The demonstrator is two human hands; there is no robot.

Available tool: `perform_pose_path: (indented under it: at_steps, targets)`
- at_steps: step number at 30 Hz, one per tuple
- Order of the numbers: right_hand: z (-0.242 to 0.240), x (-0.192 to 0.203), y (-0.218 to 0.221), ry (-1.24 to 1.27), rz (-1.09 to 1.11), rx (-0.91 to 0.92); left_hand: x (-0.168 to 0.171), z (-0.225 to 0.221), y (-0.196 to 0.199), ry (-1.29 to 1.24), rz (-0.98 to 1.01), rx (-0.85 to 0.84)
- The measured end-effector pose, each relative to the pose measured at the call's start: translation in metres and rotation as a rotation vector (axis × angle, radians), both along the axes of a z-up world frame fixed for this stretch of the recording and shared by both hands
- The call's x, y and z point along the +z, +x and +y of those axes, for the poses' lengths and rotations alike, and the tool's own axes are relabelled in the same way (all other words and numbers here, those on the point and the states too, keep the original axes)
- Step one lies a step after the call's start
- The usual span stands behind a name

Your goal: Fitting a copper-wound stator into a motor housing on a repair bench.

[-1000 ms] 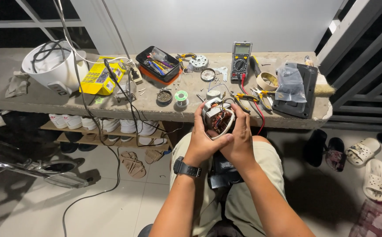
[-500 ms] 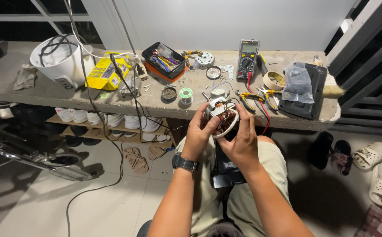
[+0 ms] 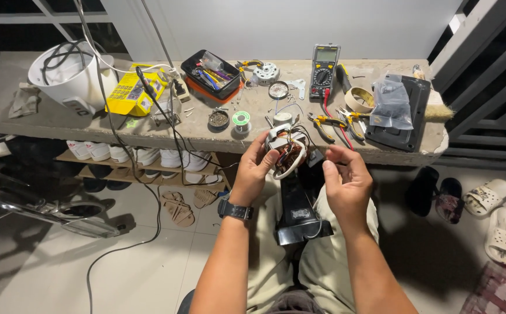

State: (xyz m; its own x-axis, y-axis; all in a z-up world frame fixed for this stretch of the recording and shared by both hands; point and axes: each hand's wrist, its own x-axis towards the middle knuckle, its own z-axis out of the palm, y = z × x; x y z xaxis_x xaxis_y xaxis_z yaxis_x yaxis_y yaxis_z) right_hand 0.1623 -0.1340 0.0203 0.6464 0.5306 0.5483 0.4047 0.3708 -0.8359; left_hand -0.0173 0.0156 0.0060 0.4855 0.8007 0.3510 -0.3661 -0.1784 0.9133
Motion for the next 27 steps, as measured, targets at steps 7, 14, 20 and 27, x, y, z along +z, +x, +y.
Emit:
perform_pose_path:
  at_steps: [7,14,20,27]
  targets:
    - [-0.011,0.025,-0.029,-0.026,-0.188,-0.102,0.001,0.002,-0.001,0.001,-0.008,-0.026]
    - [-0.008,0.051,-0.05,0.023,-0.394,-0.039,0.012,-0.008,0.0,-0.005,-0.018,-0.048]
    - [0.001,0.068,-0.05,0.039,-0.369,-0.076,0.002,-0.003,0.002,-0.006,-0.022,-0.041]
    - [0.004,0.064,-0.052,0.057,-0.298,-0.048,0.004,-0.005,0.004,-0.011,-0.038,-0.04]
